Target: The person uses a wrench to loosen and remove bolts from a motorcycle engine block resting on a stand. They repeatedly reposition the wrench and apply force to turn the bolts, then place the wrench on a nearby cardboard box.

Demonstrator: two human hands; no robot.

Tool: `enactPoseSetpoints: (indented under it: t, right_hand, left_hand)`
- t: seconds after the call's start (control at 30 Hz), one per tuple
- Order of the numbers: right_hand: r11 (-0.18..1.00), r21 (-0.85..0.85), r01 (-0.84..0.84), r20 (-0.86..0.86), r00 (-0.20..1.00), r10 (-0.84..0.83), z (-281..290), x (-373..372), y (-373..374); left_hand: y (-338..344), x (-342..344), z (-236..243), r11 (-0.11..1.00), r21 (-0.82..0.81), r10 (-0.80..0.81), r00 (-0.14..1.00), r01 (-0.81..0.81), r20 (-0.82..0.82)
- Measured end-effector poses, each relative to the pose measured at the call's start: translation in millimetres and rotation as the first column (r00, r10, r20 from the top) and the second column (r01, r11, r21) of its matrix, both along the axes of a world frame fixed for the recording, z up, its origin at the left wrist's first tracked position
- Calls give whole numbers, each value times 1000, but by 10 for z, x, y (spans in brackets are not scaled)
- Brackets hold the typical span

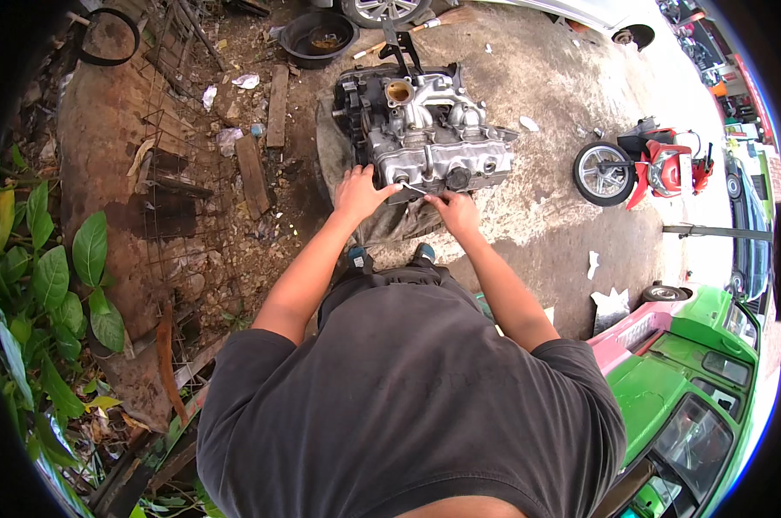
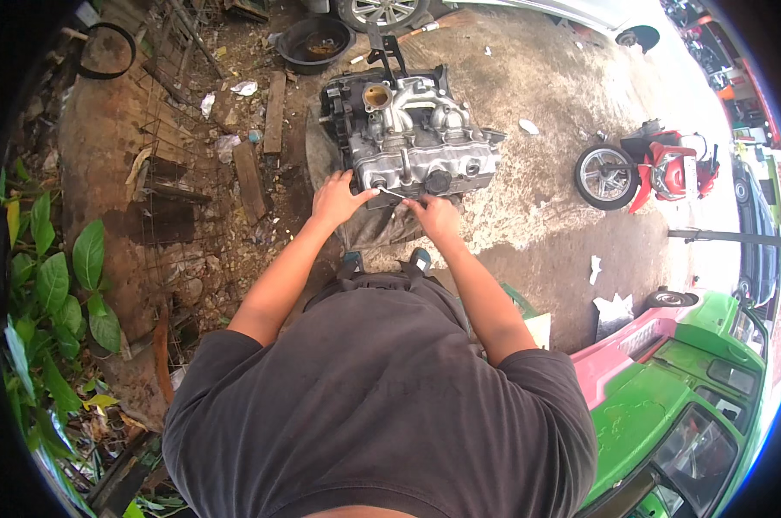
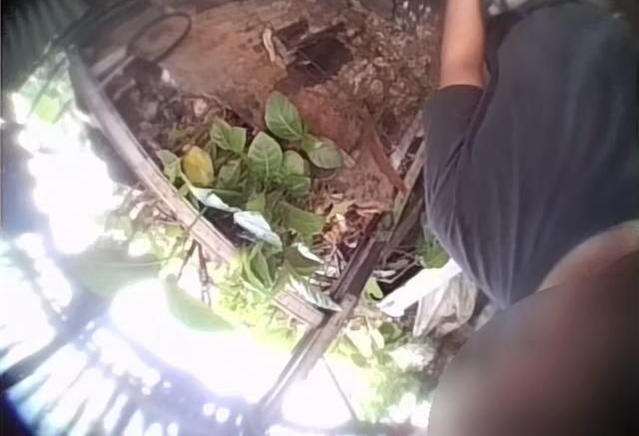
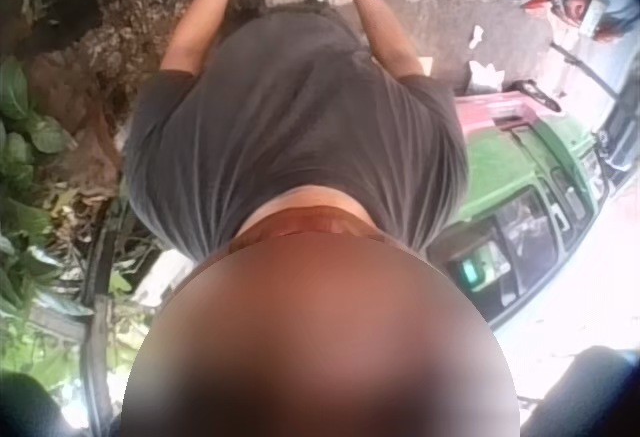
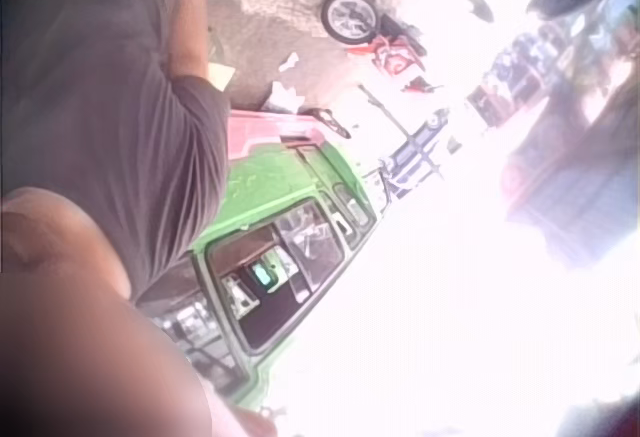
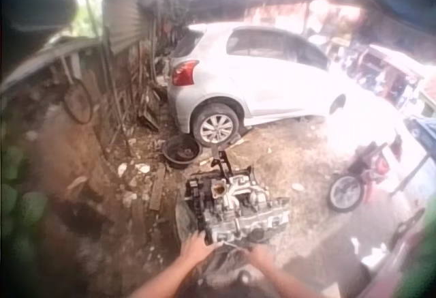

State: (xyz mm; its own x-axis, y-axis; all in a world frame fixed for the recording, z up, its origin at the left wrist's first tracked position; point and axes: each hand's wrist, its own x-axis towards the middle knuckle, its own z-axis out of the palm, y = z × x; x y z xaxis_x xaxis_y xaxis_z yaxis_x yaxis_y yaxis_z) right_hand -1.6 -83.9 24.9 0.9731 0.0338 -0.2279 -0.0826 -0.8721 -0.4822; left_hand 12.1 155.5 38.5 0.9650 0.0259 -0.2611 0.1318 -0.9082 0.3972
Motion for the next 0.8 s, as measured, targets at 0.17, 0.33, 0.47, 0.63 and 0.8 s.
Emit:
enactPoseSetpoints:
  t: [0.17, 0.33, 0.47, 0.63, 0.8]
  right_hand:
    - [912, -267, -311, 59, 940, 337, 619, 423, -121]
    - [566, -614, -550, -46, 741, 670, 1161, 743, 273]
    - [368, -716, -593, -72, 587, 807, 1351, 674, 564]
    - [674, -530, -514, -63, 817, 573, 1252, 523, 291]
    - [987, -85, -133, 33, 990, 136, 672, 210, -135]
  left_hand:
    - [15, -4, -4, 999, -36, 1, 1000, -1, -12]
    - [54, -8, -25, 997, -82, -15, 1000, 14, -11]
    - [66, 5, -25, 994, -109, -27, 999, 24, -30]
    - [94, 9, -8, 992, -118, -38, 999, 33, -32]
    - [100, 9, -36, 992, -121, -38, 999, 36, -20]
